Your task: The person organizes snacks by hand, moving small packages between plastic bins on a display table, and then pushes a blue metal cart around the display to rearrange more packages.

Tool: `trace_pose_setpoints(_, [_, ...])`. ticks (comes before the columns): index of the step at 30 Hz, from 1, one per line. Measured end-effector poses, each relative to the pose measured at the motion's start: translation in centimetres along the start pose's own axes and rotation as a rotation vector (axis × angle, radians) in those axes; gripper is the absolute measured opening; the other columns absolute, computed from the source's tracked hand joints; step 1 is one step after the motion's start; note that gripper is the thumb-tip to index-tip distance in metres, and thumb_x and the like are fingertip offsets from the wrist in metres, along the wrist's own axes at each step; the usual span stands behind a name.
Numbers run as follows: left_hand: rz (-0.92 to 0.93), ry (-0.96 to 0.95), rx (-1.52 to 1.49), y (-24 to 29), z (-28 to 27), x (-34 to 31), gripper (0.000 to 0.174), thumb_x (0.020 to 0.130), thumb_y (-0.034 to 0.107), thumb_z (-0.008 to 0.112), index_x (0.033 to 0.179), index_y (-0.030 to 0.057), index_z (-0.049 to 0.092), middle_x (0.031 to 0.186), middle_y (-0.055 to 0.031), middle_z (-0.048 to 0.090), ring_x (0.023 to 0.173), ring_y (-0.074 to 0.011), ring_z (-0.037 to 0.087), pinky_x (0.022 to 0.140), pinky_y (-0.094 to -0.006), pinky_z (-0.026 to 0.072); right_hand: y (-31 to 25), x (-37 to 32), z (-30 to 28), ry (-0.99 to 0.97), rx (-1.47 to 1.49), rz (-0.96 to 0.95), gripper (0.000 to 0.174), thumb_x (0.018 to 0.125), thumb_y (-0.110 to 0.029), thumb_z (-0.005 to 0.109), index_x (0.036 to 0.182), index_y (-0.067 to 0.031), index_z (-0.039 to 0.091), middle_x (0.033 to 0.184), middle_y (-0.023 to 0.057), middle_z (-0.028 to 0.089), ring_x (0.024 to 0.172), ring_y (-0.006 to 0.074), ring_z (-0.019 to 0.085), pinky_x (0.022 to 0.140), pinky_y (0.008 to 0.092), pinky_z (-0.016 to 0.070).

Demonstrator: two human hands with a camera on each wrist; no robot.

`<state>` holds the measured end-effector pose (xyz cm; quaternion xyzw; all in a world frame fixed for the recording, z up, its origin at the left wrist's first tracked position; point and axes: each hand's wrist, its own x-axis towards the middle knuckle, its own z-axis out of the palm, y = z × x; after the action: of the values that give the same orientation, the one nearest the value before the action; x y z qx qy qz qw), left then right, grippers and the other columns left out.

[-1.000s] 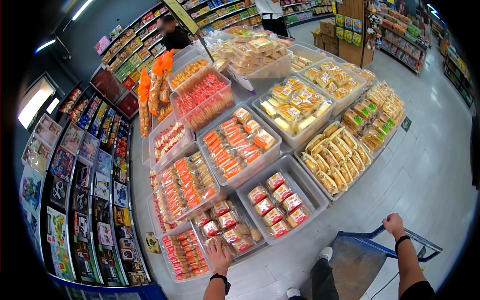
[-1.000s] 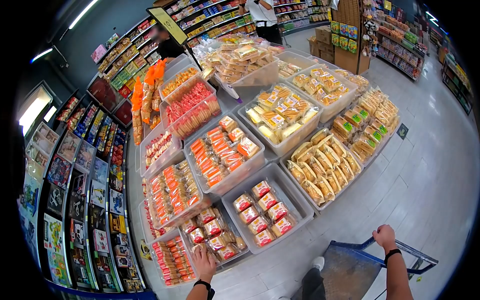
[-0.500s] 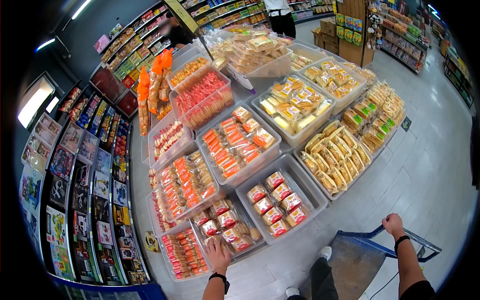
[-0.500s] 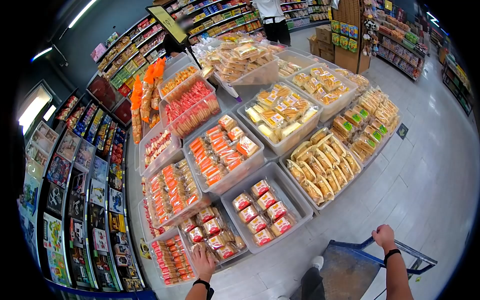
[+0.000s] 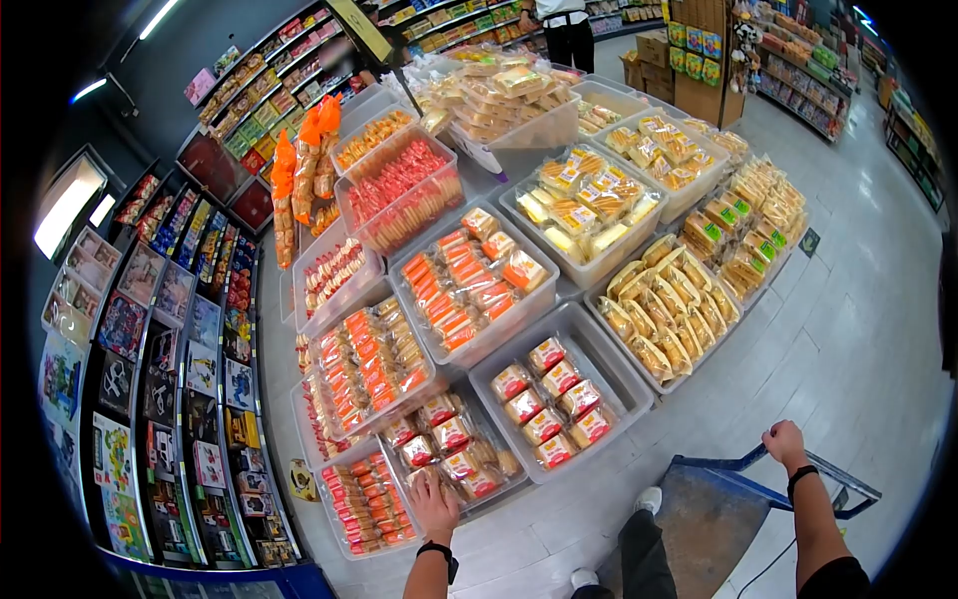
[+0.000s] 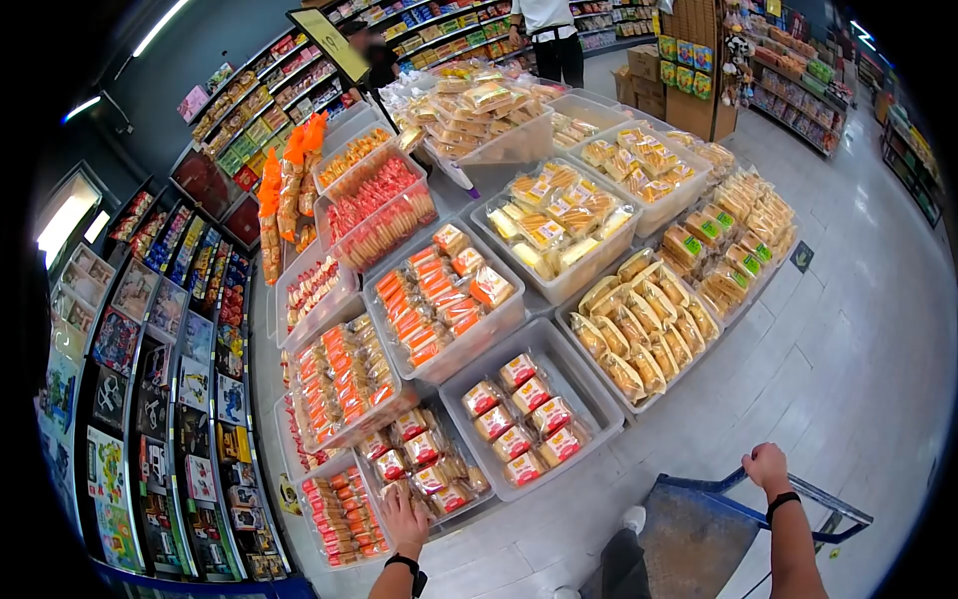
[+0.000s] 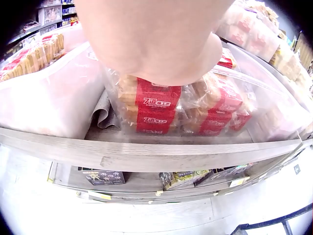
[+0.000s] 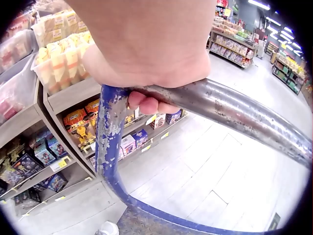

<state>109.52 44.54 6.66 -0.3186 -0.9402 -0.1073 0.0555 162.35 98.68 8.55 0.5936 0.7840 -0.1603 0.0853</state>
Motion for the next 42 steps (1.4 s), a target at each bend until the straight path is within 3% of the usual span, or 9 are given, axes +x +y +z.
trace_pose_setpoints(5, [-0.005, -0.005, -0.002, -0.2, 0.2, -0.1, 0.053, 0.083, 0.028, 0.056, 0.132, 0.0066, 0.055, 0.142, -0.0227, 0.047, 0.134, -0.0424, 0.041, 0.115, -0.0598, 0.0249, 0.2, 0.0, 0.2, 0.046, 0.024, -0.041, 0.033, 0.075, -0.032, 0.065, 0.07, 0.0006, 0.071, 0.073, 0.0251, 0.065, 0.073, 0.0446, 0.064, 0.07, 0.0489, 0.054])
trace_pose_setpoints(8, [-0.014, -0.012, -0.014, -0.1, 0.5, 0.3, 0.055, 0.082, 0.028, 0.056, 0.132, 0.0066, 0.055, 0.142, -0.0225, 0.048, 0.134, -0.0425, 0.04, 0.116, -0.0598, 0.0246, -0.4, -0.2, -0.4, -0.003, -0.002, 0.011, 0.032, 0.072, -0.033, 0.065, 0.071, -0.0019, 0.074, 0.076, 0.0238, 0.068, 0.079, 0.0424, 0.066, 0.076, 0.0481, 0.0555])
trace_pose_setpoints(16, [-0.008, -0.013, -0.023, 0.3, -0.4, 0.4, 0.055, 0.08, 0.026, 0.056, 0.131, 0.0054, 0.055, 0.14, -0.0238, 0.048, 0.133, -0.0437, 0.04, 0.114, -0.0595, 0.0265, 0.1, -0.2, 0.0, 0.036, -0.002, -0.036, 0.032, 0.072, -0.032, 0.062, 0.071, -0.0014, 0.073, 0.075, 0.0238, 0.068, 0.074, 0.0434, 0.066, 0.072, 0.0484, 0.0553])
trace_pose_setpoints(37, [0.0, -0.035, -0.052, 1.8, -1.9, 0.9, 0.057, 0.084, 0.029, 0.054, 0.134, 0.0023, 0.053, 0.139, -0.0258, 0.046, 0.132, -0.0449, 0.039, 0.113, -0.0598, 0.0253, 1.0, -0.3, 0.4, -0.058, -0.045, -0.029, 0.036, 0.075, -0.041, 0.062, 0.073, -0.0071, 0.076, 0.078, 0.0191, 0.071, 0.081, 0.0398, 0.068, 0.075, 0.049, 0.0558])
trace_pose_setpoints(42, [0.085, -0.076, 0.132, -1.7, 0.0, 0.0, 0.061, 0.089, 0.037, 0.049, 0.138, 0.0001, 0.049, 0.138, -0.029, 0.048, 0.13, -0.0464, 0.042, 0.111, -0.0605, 0.0289, 1.9, -0.2, 0.8, -0.1, -0.062, -0.087, 0.039, 0.076, -0.041, 0.061, 0.074, -0.0053, 0.075, 0.077, 0.0197, 0.07, 0.079, 0.0414, 0.067, 0.074, 0.0497, 0.0551])
